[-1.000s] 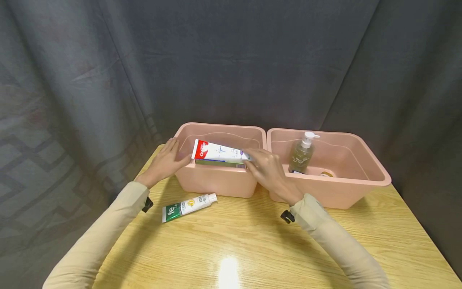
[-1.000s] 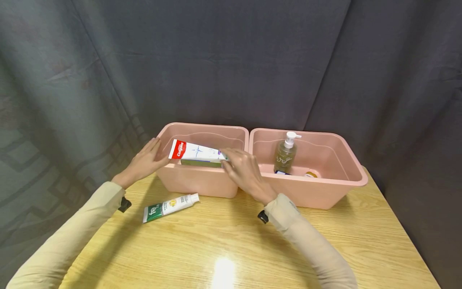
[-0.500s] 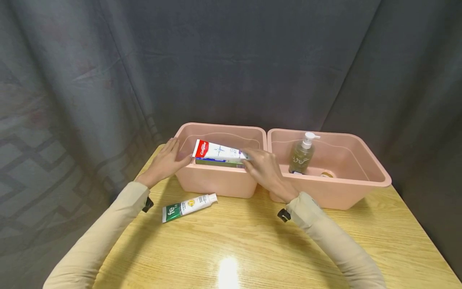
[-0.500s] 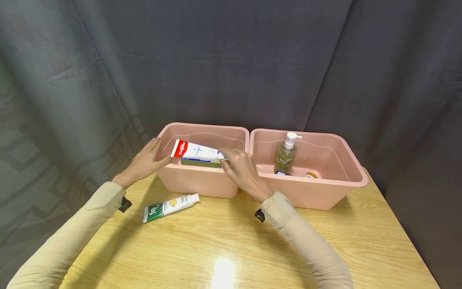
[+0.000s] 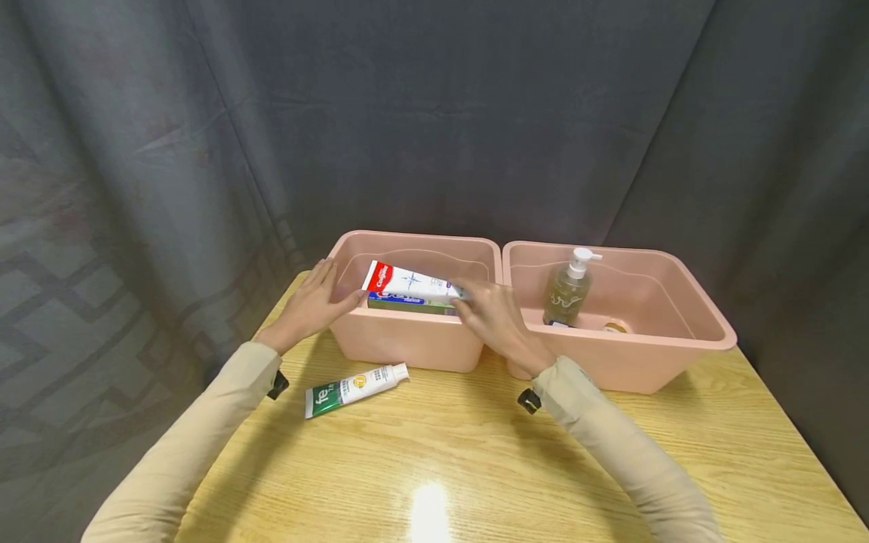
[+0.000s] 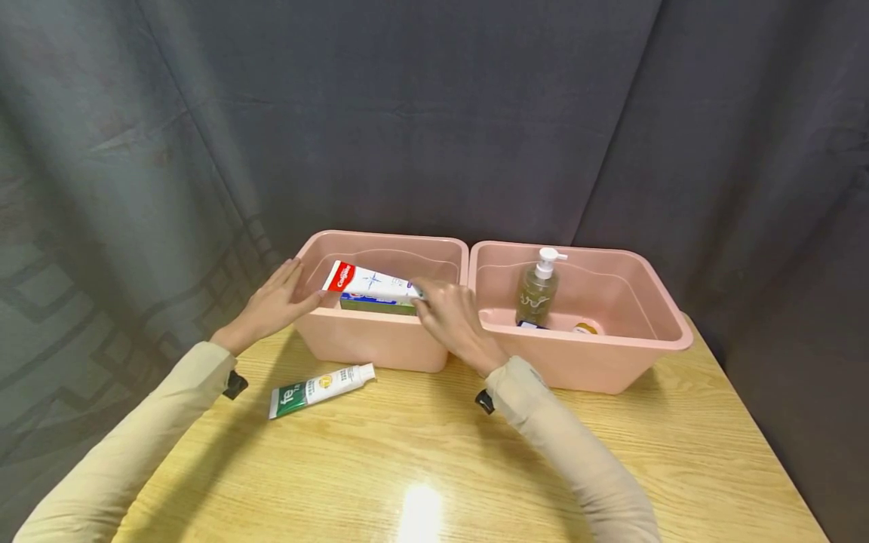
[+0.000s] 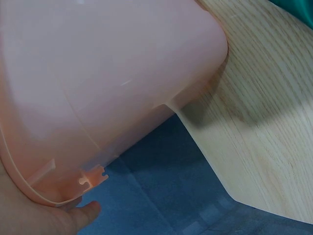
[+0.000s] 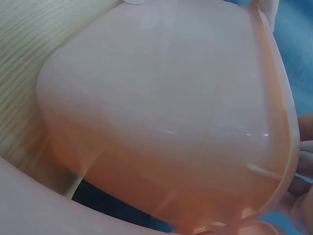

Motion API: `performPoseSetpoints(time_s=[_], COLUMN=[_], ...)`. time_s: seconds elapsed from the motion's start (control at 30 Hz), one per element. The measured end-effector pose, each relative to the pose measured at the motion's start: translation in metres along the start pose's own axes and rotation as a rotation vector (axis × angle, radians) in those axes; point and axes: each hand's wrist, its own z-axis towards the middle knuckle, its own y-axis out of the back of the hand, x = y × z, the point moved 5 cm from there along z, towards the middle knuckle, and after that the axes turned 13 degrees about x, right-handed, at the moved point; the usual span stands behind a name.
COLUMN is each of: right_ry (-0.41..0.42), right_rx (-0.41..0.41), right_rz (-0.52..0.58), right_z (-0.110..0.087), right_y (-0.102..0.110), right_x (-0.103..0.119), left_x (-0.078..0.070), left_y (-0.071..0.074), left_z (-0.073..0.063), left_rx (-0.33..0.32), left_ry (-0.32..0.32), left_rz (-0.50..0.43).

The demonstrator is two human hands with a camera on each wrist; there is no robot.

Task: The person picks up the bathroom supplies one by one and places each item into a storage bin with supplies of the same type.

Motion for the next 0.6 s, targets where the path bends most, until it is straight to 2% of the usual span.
performPoseSetpoints(time_s=[0.27,0.6], right_ry=[-0.094,-0.133], right_rx=[0.078,0.100], right_rz=[0.008,0.000], right_z=[0.0008,0.0030], right_y=[-0.0057,-0.0085], right_x=[-0.0034,-0.0096], left_x=[0.0010,0.0011], left_y=[-0.0009,-0.0016], left_z=[-0.0001,-0.0011], left_rx=[0.008,0.018], left_ry=[0.015,0.026], left_rz=[-0.010,-0.018])
